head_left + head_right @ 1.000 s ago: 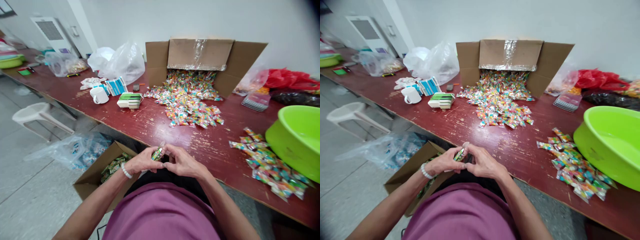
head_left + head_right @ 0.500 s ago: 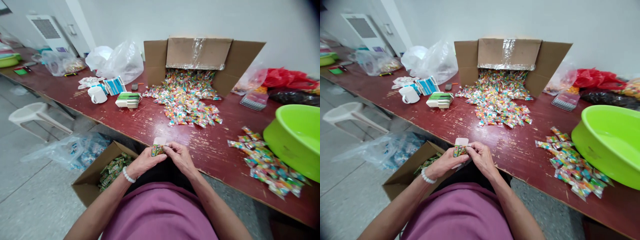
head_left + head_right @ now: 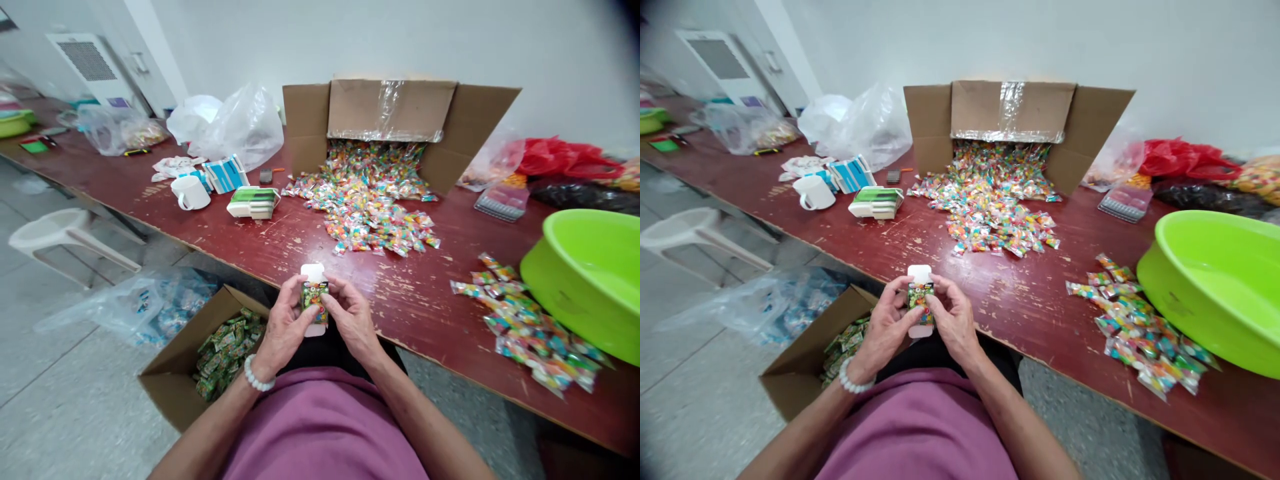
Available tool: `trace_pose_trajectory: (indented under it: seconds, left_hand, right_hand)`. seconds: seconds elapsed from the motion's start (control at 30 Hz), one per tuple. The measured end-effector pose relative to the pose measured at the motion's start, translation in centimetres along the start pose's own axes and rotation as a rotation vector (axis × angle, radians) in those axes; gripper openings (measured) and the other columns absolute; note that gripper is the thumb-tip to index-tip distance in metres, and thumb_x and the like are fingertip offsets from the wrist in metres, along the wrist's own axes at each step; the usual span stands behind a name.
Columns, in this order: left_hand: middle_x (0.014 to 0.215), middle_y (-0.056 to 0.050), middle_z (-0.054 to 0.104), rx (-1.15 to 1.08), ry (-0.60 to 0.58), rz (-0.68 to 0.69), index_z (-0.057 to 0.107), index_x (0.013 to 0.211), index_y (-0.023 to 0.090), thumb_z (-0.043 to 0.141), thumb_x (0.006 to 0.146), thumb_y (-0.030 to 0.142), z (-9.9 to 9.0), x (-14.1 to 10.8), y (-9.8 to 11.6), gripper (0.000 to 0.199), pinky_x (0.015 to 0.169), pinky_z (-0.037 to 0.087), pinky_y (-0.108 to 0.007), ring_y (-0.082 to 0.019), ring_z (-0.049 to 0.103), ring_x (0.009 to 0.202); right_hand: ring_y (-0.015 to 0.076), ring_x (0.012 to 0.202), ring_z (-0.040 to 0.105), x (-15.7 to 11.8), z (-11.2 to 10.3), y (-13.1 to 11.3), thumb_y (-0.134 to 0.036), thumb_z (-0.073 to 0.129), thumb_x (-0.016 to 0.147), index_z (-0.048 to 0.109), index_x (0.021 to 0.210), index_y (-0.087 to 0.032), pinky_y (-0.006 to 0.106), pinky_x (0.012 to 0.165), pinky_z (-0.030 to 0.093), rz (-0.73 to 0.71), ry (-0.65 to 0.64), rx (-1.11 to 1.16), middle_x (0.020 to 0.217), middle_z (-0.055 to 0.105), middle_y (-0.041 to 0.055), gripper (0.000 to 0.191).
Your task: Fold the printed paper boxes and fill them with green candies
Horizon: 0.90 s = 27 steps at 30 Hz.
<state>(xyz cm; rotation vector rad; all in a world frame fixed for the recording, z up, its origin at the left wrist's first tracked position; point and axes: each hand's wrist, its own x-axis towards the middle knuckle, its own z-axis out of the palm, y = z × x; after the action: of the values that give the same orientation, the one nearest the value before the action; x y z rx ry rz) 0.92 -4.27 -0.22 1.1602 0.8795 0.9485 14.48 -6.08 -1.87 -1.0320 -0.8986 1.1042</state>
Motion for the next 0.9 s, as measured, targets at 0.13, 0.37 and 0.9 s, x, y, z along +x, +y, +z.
trace_pose_trajectory:
  seconds: [0.13, 0.37, 0.9]
  left_hand:
    - [0.082, 0.001, 0.067, -0.038, -0.041, -0.098, 0.048, 0.117, 0.023, 0.069, 0.088, 0.038, -0.7, 0.1, -0.5, 0.039, 0.066, 0.052, -0.024, -0.013, 0.064, 0.069]
    - [0.092, 0.0, 0.067, 0.055, -0.018, -0.098, 0.06, 0.105, 0.021, 0.067, 0.088, 0.044, -0.9, -0.2, -0.1, 0.03, 0.069, 0.048, -0.022, -0.013, 0.06, 0.077]
    - [0.068, -0.003, 0.066, -0.341, -0.168, -0.539, 0.063, 0.102, 0.014, 0.049, 0.09, 0.066, -0.2, 0.1, 0.2, 0.055, 0.044, 0.048, -0.024, -0.015, 0.061, 0.046]
  right_hand:
    - [0.0169, 0.078, 0.064, 0.5, -1.3, 0.2, -0.046, 0.072, 0.082, 0.073, 0.094, -0.019, 0.03, 0.075, 0.052, 0.09, -0.021, -0.065, 0.087, 0.072, 0.003, 0.029]
    - [0.0132, 0.066, 0.061, 1.5, -2.2, -0.5, -0.043, 0.084, 0.068, 0.071, 0.089, -0.019, 0.026, 0.066, 0.05, 0.193, -0.095, -0.029, 0.073, 0.069, -0.0013, 0.034]
    - [0.0158, 0.074, 0.066, 0.7, -2.3, -1.6, -0.035, 0.063, 0.093, 0.076, 0.093, -0.022, 0.03, 0.072, 0.051, -0.197, -0.276, -0.446, 0.086, 0.07, 0.0044, 0.018]
